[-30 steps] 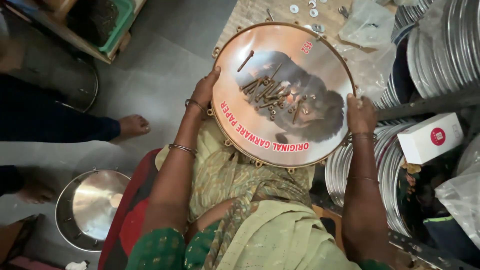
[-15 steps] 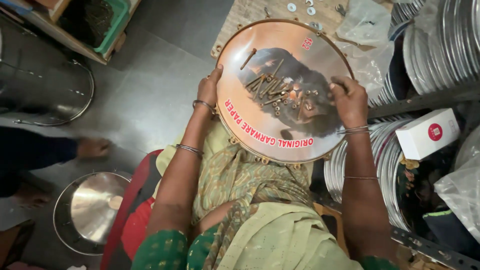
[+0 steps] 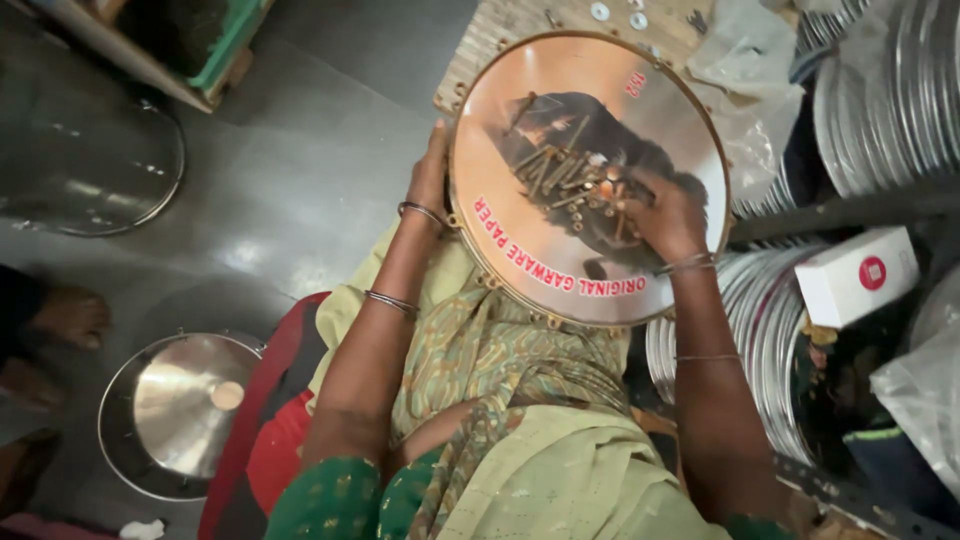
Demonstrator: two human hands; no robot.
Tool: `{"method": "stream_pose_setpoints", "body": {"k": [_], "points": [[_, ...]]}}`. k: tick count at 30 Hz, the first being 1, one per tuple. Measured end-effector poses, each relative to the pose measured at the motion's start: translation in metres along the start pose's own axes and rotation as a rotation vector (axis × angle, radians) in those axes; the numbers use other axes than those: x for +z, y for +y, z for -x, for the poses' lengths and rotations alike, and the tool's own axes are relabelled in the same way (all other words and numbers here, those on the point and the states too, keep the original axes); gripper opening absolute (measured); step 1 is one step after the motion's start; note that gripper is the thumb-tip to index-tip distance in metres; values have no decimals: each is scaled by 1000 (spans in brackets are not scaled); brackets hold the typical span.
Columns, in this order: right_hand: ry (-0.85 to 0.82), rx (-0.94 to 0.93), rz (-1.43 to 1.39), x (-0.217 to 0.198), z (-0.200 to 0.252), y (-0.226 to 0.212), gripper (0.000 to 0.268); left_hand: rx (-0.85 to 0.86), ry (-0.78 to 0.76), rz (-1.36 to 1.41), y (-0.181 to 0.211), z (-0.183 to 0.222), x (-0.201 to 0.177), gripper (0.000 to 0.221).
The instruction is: The person assembles a drum by placing a drumhead and metal rim onto a shell, then inserting and tightening screws into the rim by hand. They repeat this process for the other side of the drum to complete the assembly.
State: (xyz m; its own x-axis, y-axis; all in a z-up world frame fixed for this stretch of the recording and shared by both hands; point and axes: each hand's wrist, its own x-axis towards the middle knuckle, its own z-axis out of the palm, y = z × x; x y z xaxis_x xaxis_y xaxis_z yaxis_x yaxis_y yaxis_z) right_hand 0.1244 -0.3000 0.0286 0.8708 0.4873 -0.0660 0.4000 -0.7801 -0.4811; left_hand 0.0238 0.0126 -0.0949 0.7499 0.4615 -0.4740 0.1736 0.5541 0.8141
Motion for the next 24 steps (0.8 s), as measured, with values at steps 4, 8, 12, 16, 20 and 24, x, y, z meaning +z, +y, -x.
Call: {"method": "stream_pose_setpoints", "body": {"k": [4,8,12,16,20,24], "points": [[-49,67,-247,8,0,9,37,-160,-316,641,-35,-33,-14,76],[-32,149,-188,19,-3,25,37,-144,-346,752,-58,-43,-27,57],[11,174,-293,27,-7,61,31,-121,-468,824,-49,-30,-31,34],[52,34,-41,5,-5,59,26,-109,-565,876,-29,-6,-28,31],[-37,224,-546,-17,-11,62,21,-6,-563,763,-32,-3,-22,35],[60,143,-612,-52,-14,-32,16,19,-596,735,-41,-10,-17,38]]}}
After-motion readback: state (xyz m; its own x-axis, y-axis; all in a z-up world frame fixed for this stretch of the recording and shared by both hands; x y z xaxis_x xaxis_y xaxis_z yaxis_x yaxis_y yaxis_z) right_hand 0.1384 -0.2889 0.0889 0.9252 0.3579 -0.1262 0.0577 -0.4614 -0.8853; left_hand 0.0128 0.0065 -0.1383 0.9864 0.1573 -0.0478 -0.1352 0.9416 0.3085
